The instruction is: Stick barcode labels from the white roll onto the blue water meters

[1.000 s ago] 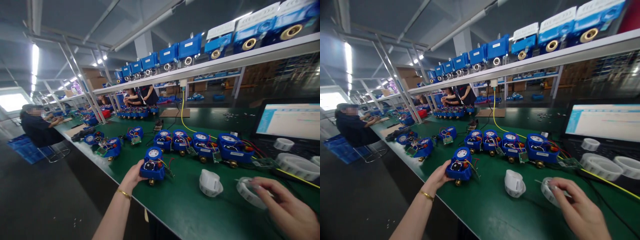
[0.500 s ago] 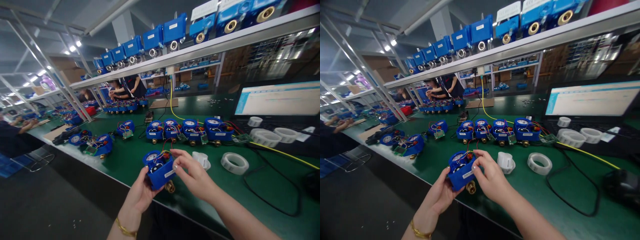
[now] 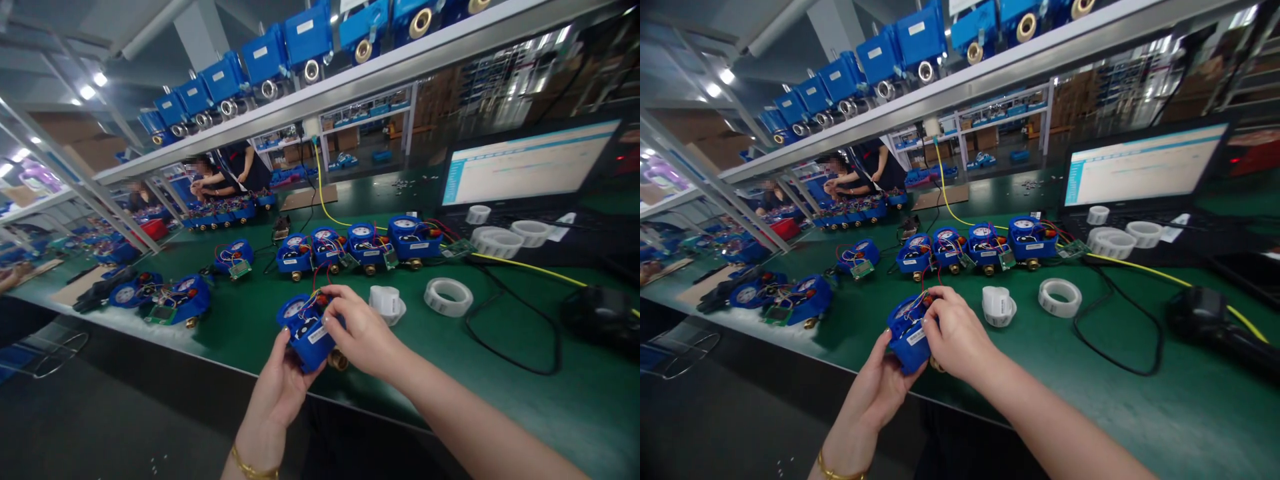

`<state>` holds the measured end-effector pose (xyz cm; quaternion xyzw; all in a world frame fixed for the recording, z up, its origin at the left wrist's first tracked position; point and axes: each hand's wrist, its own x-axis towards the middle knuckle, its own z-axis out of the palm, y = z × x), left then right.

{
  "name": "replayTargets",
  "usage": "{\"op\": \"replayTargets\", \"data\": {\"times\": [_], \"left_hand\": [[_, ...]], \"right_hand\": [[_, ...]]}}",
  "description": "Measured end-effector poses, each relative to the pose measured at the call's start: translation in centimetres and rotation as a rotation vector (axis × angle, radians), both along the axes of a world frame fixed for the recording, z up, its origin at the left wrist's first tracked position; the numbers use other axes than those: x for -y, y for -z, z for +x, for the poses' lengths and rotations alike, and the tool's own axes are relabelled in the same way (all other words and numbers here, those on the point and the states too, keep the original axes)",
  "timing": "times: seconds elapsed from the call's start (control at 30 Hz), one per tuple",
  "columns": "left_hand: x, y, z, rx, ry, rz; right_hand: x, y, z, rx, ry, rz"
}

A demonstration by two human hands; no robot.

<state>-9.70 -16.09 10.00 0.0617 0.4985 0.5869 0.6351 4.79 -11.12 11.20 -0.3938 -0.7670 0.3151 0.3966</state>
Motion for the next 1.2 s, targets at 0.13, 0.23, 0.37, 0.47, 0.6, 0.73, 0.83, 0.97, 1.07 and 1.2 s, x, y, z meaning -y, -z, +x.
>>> {"op": "replayTargets", "data": {"times": [0.13,0.23,0.37,0.47,0.6,0.73,0.83,0.97,1.07,1.2], "left_hand": [[-0.1,0.1,0.0,0.000,-0.001,0.010],[-0.1,0.0,0.0,0.007,-0.001,0.004],[-0.1,0.0,0.1,0.000,-0.003,0.006],[0.0,0.0,0.2,-0.018,-0.014,0.007],[0.1,-0.1,0.3,-0.021,-0.023,0.002],[0.1,-0.2,0.6,-0.017,-0.043,-0.006],[0.1,-0.1,0.8,-0.018,-0.058,-0.003],[0.4,0.1,1.2,-0.017,-0.057,0.012],[0.7,0.5,1.2,-0.047,-0.037,-0.020],[0.7,1.9,0.4,-0.135,-0.011,-0.033]], "right_hand": [[-0.1,0.0,-0.1,0.009,0.014,0.018],[-0.1,-0.1,-0.2,0.007,0.023,0.035],[-0.1,-0.2,-0.2,0.006,0.035,0.033],[0.0,-0.3,-0.2,0.007,0.041,0.024],[0.0,-0.2,-0.1,0.002,0.046,0.042],[0.1,-0.1,-0.2,0.000,0.054,0.070],[0.4,0.2,-0.3,-0.016,0.062,0.070],[0.7,1.4,-0.4,-0.066,0.109,0.039],[0.2,2.9,0.1,-0.144,0.177,-0.010],[-0.7,5.0,1.7,-0.198,0.104,-0.060]]}}
